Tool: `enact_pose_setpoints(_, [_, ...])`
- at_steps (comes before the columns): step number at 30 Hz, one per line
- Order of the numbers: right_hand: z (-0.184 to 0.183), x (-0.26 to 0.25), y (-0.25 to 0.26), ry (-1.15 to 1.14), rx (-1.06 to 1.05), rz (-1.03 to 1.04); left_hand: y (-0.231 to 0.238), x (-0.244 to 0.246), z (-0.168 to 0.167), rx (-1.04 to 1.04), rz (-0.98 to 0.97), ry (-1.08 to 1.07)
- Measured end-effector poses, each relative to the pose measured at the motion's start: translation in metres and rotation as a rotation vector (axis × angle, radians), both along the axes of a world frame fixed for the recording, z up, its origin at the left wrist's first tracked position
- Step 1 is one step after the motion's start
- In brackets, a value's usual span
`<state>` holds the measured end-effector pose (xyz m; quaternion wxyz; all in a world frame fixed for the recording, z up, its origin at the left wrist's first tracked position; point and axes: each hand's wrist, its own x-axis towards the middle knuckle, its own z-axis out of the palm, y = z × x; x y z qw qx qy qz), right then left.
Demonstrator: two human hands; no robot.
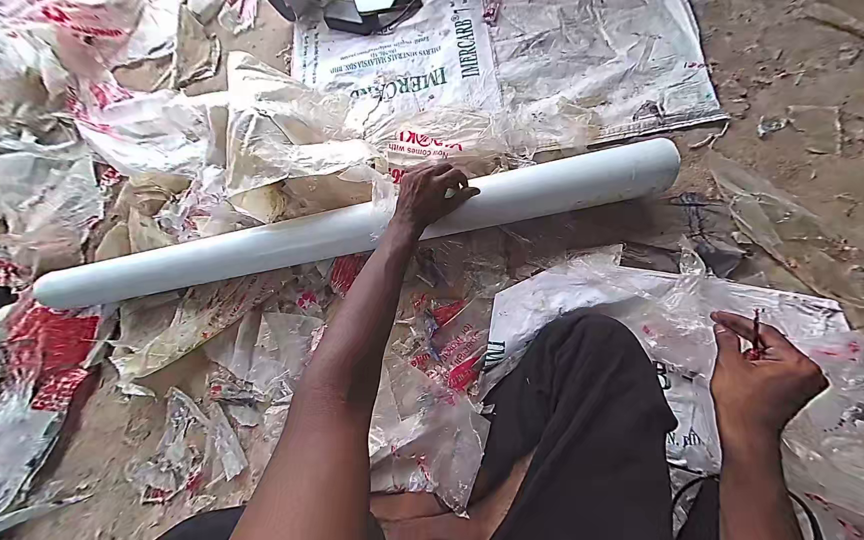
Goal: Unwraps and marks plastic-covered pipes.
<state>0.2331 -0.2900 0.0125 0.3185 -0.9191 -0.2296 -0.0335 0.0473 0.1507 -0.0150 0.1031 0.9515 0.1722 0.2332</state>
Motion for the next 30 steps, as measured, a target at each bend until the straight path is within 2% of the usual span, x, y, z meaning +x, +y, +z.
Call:
enact_pose_setpoints(4, [0.002, 0.006, -0.019, 0.070, 0.036, -0.042, 0.018, -0.072, -0.004, 0.015, -0.004, 0.389])
enact_pose_setpoints(7, [0.003, 0.007, -0.029, 0.092, 0.041, -0.074, 0.044, -0.134, 0.010, 0.066, 0.162, 0.635])
enact_pose_setpoints(9, [0.004, 0.007, -0.032, 0.104, 0.047, -0.084, 0.048, -0.150, 0.023, 0.130, 0.254, 0.744])
enact_pose_setpoints(11, [0.006, 0.007, -0.031, 0.097, 0.065, -0.072, 0.032, -0.145, 0.027, 0.183, 0.208, 0.668])
enact_pose_setpoints(13, [0.006, 0.004, -0.027, 0.078, 0.081, -0.040, 0.008, -0.128, 0.016, 0.128, 0.159, 0.558])
enact_pose_setpoints(17, [0.010, -0.005, -0.020, 0.042, 0.098, -0.007, -0.011, -0.098, -0.005, 0.000, 0.268, 0.519])
enact_pose_setpoints(20, [0.017, -0.010, -0.025, 0.020, 0.117, -0.019, 0.001, -0.089, 0.014, -0.056, 0.231, 0.679])
enact_pose_setpoints(24, [0.021, -0.004, -0.038, 0.002, 0.172, 0.045, 0.005, -0.095, 0.059, -0.279, -0.026, 0.872])
enact_pose_setpoints(27, [0.019, -0.002, -0.044, 0.007, 0.162, 0.104, -0.001, -0.109, 0.064, -0.445, -0.207, 0.913])
enact_pose_setpoints(30, [0.016, -0.006, -0.045, 0.031, 0.151, 0.134, -0.012, -0.119, 0.048, -0.448, -0.194, 0.890])
